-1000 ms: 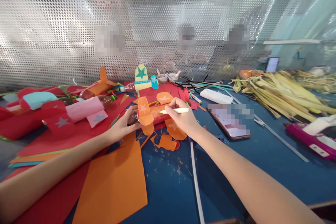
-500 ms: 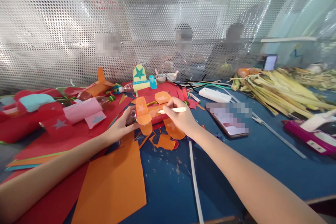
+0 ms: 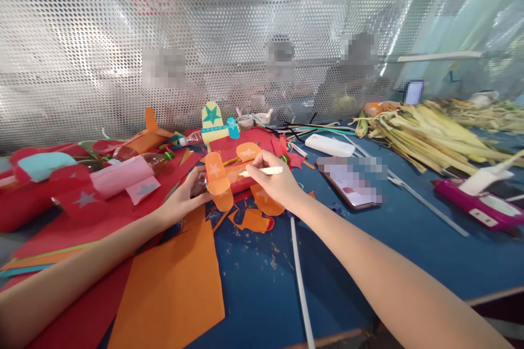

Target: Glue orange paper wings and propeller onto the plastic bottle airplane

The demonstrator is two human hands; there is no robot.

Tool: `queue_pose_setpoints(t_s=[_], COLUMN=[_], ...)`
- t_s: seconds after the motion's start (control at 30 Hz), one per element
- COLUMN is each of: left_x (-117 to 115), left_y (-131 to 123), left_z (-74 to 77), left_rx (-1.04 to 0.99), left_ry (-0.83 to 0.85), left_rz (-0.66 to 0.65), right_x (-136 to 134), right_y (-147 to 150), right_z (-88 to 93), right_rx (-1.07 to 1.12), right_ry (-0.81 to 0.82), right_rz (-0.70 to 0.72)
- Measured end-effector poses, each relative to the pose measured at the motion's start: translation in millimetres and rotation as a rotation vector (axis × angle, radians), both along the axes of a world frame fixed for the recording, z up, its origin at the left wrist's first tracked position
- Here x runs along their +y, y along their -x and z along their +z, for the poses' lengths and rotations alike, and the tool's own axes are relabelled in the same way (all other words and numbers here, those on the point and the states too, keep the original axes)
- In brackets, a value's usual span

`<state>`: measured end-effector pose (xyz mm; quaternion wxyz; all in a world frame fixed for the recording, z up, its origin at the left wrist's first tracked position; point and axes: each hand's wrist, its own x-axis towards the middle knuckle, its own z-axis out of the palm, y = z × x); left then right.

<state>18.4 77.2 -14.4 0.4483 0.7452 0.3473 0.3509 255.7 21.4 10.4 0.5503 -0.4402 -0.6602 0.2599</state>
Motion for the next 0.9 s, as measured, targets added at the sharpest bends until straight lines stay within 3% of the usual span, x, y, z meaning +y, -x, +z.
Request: queue_pose_setpoints(t_s=[0.43, 0.67, 0.9], left_x=[0.5, -6.5, -6.7], left_y=[0.2, -2.6, -2.8], left_z=[-0.8, 11.1, 11.4], left_rx=[0.017, 0.027, 0.033], left_ry=[-0.013, 0.032, 0.036], left_rz=[0.012, -0.006, -0.012], right_x=[1.0, 0.9, 0.6], right_y=[0.2, -0.7, -0.9], right_z=[-1.0, -1.0, -1.1], right_rx=[-0.004, -0.024, -0.018], right_ry=[0.013, -0.005, 0.002], right_rz=[-0.012, -0.009, 0.003])
